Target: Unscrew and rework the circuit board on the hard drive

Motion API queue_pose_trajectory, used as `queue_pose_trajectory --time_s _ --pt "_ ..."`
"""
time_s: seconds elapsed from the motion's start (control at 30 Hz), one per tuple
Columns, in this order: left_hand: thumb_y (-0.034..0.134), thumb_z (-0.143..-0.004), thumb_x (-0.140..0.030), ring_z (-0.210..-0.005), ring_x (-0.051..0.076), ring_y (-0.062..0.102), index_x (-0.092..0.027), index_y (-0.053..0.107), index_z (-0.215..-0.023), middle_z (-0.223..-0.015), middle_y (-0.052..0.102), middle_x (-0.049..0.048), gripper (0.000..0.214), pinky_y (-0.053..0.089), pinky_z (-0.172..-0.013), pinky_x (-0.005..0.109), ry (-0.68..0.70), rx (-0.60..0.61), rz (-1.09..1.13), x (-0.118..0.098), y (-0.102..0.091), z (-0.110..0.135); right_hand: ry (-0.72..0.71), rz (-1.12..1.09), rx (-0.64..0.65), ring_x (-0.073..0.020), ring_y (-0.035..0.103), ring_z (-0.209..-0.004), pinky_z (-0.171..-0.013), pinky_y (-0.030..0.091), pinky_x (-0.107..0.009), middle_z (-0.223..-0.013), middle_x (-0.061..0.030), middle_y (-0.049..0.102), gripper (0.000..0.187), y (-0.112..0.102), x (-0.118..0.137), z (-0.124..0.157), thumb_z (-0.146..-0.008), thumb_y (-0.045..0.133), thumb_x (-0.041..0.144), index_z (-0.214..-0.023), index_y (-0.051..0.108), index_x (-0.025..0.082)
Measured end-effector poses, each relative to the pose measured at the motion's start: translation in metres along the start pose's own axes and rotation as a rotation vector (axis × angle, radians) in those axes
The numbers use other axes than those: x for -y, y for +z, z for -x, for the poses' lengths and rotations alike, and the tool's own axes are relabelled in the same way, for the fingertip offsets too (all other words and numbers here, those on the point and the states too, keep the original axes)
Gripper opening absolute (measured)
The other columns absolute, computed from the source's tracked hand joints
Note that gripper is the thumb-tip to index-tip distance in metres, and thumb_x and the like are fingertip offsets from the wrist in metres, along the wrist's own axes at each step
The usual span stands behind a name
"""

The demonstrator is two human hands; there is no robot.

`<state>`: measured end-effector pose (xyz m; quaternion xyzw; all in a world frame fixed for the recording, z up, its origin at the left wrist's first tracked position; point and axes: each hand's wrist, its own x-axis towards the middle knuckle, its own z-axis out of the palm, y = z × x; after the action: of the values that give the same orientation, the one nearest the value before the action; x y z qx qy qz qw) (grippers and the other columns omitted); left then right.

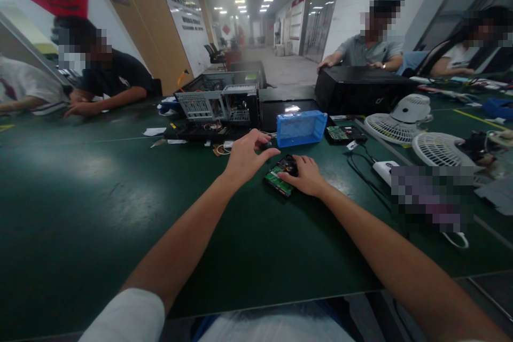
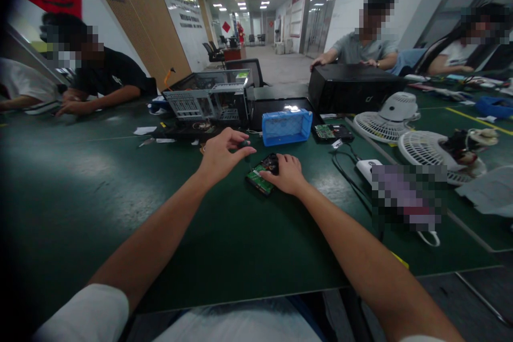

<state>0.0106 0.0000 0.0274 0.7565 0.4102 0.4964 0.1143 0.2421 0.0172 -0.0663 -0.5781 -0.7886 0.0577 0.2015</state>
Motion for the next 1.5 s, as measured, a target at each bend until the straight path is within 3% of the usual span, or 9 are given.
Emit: queue_pose_trajectory --time_s 0.17,0.37,0.63,0.73,0.93,1.23,1.5 --pt "0.077 -0.086 -0.027 -0.095 0.020 0.071 -0.020 0.058 -0.095 -0.107 0.073 0.0055 0.022 0.063 -0.079 0.035 -0.002 0.011 -0.018 -0.0013 -0.0001 0.0004 -0.002 0.003 -0.001 -0.0402 0.051 -0.130 -0.113 0.035 -0.050 -0.140 -0.0223 0.058 0.095 0.0009 -0.0006 -0.0002 -0.085 0.052 0.083 -0.148 0.049 0.012" --pt "0.065 -0.091 -0.016 -0.101 0.018 0.067 -0.021 0.066 -0.104 -0.108 0.069 0.0045 0.014 0.060 -0.085 0.033 0.126 0.025 -0.080 -0.0035 -0.0018 0.0002 -0.005 0.004 0.001 -0.0408 0.050 -0.131 -0.113 0.035 -0.051 -0.140 -0.0222 0.058 0.095 0.0021 -0.0024 -0.0009 -0.085 0.053 0.082 -0.149 0.048 0.013" --pt "0.077 -0.088 -0.030 -0.089 0.018 0.065 -0.021 0.071 -0.101 -0.104 0.065 0.0050 0.017 0.058 -0.074 0.030 0.104 0.016 -0.160 -0.0063 -0.0041 -0.0010 -0.012 0.008 -0.014 -0.0400 0.051 -0.130 -0.113 0.035 -0.050 -0.140 -0.0219 0.058 0.095 0.0022 -0.0016 -0.0007 -0.085 0.052 0.082 -0.148 0.049 0.011" --pt "0.071 -0.092 -0.021 -0.094 0.019 0.066 -0.021 0.071 -0.102 -0.106 0.067 0.0050 0.011 0.058 -0.080 0.032 0.135 0.039 -0.155 -0.0064 -0.0055 -0.0021 -0.012 0.006 -0.010 -0.0397 0.051 -0.130 -0.113 0.035 -0.049 -0.141 -0.0219 0.058 0.094 0.0020 -0.0013 -0.0010 -0.085 0.052 0.082 -0.148 0.049 0.011" --pt "0.063 -0.093 -0.010 -0.106 0.021 0.066 -0.021 0.072 -0.107 -0.112 0.068 0.0065 0.021 0.055 -0.097 0.039 0.167 0.033 -0.184 -0.0037 -0.0065 -0.0035 -0.008 0.006 -0.009 -0.0402 0.051 -0.131 -0.113 0.035 -0.051 -0.141 -0.0218 0.058 0.093 0.0021 -0.0015 -0.0009 -0.086 0.052 0.082 -0.148 0.049 0.012" --pt "0.068 -0.093 -0.019 -0.103 0.021 0.068 -0.020 0.069 -0.108 -0.112 0.070 0.0066 0.016 0.059 -0.093 0.039 0.132 0.038 -0.124 0.0002 -0.0028 -0.0005 -0.007 0.011 -0.009 -0.0405 0.051 -0.130 -0.112 0.036 -0.050 -0.140 -0.0230 0.058 0.095 0.0024 -0.0013 -0.0004 -0.086 0.052 0.082 -0.148 0.049 0.010" --pt "0.078 -0.086 -0.028 -0.099 0.021 0.069 -0.020 0.060 -0.097 -0.105 0.070 0.0049 0.022 0.062 -0.084 0.038 0.033 0.013 -0.041 -0.0004 0.0002 0.0006 -0.001 0.004 0.004 -0.0401 0.051 -0.131 -0.113 0.035 -0.050 -0.142 -0.0226 0.057 0.096 0.0014 -0.0017 -0.0009 -0.085 0.051 0.083 -0.149 0.048 0.011"
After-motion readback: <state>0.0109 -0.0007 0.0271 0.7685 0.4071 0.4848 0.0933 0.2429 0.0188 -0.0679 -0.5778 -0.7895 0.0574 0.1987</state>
